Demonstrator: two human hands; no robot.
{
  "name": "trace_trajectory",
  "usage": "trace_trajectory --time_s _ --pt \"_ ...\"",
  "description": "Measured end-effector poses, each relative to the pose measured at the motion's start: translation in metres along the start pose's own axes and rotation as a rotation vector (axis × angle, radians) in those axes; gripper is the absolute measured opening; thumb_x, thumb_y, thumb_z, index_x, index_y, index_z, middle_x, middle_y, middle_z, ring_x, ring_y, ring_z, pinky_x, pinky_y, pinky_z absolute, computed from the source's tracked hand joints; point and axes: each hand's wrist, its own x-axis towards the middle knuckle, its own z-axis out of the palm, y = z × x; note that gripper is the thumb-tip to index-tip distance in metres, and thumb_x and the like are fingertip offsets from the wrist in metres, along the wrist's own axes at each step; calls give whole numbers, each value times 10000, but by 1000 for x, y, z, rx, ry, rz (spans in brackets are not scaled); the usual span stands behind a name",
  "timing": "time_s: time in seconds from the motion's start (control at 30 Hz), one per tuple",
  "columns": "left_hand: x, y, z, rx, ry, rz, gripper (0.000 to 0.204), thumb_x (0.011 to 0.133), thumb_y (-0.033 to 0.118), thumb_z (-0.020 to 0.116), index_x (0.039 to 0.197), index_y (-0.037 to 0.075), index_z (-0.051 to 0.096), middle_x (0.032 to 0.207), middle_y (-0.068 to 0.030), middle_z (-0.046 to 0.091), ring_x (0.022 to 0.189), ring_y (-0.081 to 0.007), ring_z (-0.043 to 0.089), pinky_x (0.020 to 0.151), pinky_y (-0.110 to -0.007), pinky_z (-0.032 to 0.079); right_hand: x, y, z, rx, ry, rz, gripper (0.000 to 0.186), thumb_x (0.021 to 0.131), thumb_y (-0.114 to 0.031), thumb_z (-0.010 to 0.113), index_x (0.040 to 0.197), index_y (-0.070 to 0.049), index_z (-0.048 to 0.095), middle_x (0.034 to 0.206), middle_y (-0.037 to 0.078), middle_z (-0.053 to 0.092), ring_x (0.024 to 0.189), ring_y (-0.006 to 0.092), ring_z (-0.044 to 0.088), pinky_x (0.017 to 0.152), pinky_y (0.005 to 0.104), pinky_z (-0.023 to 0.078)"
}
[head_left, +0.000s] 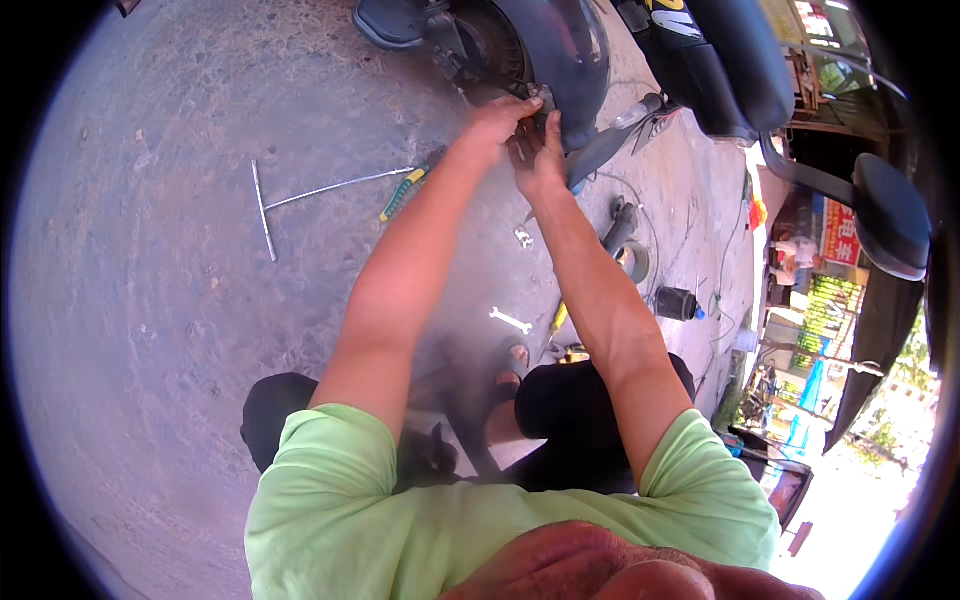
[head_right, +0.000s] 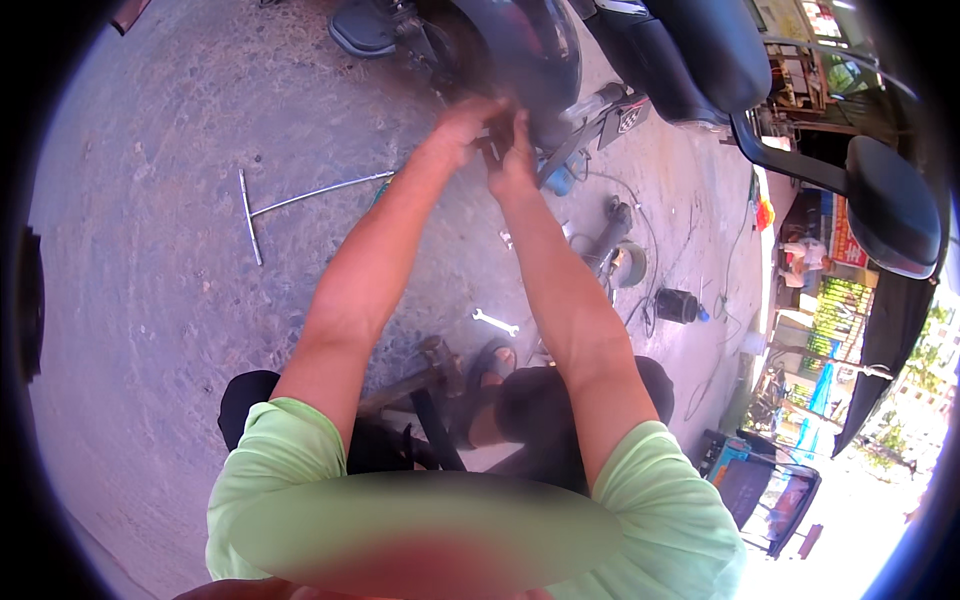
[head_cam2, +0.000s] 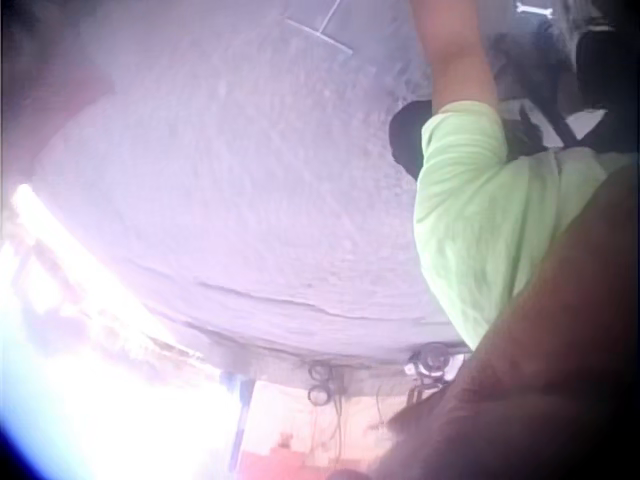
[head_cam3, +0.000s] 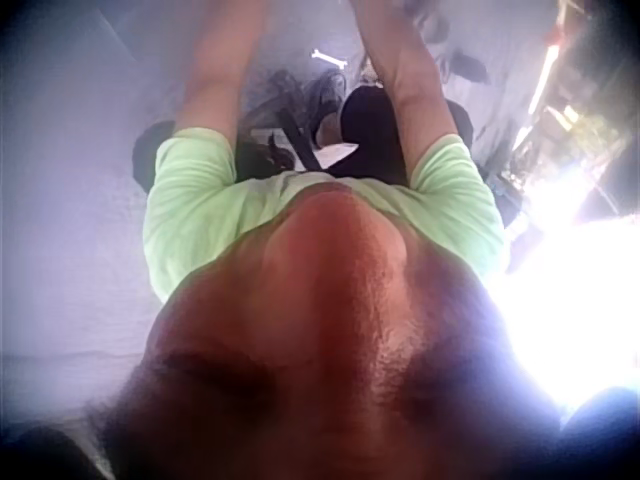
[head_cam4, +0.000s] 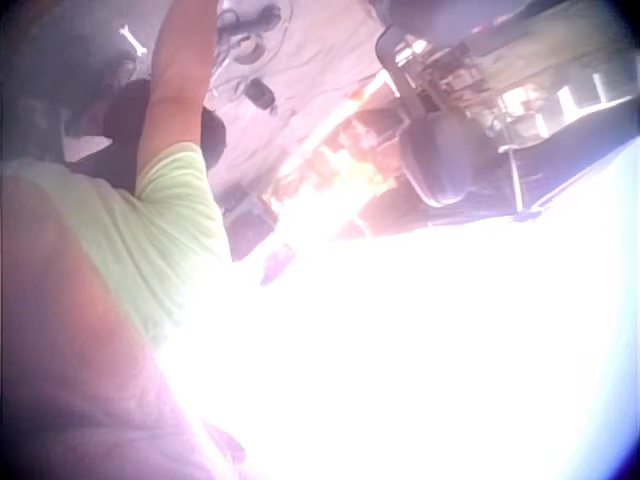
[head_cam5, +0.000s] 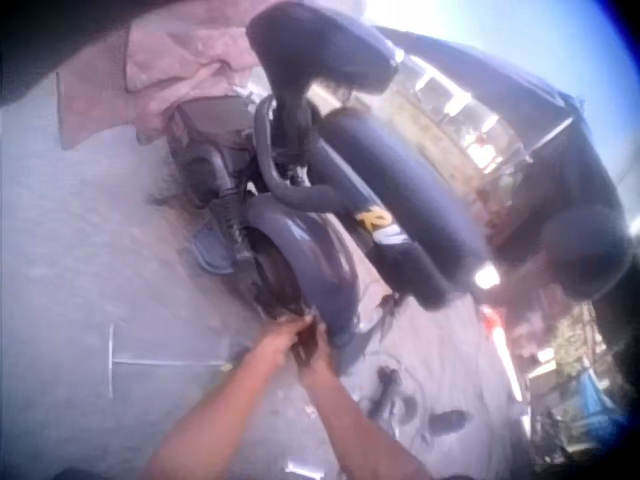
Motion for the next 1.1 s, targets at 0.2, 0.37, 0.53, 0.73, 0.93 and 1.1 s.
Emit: trace_trajectory --time_s 0.2,0.37,0.53,0.73,0.93,1.1 --pt "4 -4 -2 5 22 -7 195 942 227 650 1087 97 651 964 -39 645 926 -168 576 828 -375 441 7 6 8 87 -26 -42 511 876 -533 705 1255 -208 597 1209 -57 615 1151 106 535 938 340 407" --pt "7 -7 -1 -38 28 36 175 954 225 628 1054 82 644 976 -53 654 916 -182 565 837 -374 434 -1 0 14 87 -47 -36 535 871 -574 691 1197 -156 621 1150 -33 596 1070 107 524 920 323 391" --pt "-5 -7 7 -9 133 32 199 956 223 623 1080 69 636 1004 -63 647 953 -206 562 868 -383 431 -11 1 21 101 -53 -4 435 864 -575 693 1082 -200 658 1003 -81 606 925 53 503 816 271 369" --pt "-25 -3 23 -13 231 60 185 939 263 669 1000 88 670 963 -43 656 864 -186 588 723 -373 431 -24 2 29 148 -142 -1 422 925 -599 583 1076 -211 652 974 -85 595 907 54 498 766 254 351" --pt "-18 -4 21 -15 245 47 182 947 262 645 1016 94 659 956 -49 657 873 -205 595 682 -380 414 -3 13 23 99 -155 -50 409 947 -576 561 1098 -203 634 931 -75 595 883 56 498 765 256 355" --pt "-11 -2 9 52 140 46 358 945 300 643 1187 37 616 1117 -91 658 1074 -230 580 964 -425 435 -17 -7 31 54 -118 -89 383 933 -566 592 1044 -204 648 904 -75 596 837 48 493 740 267 354"
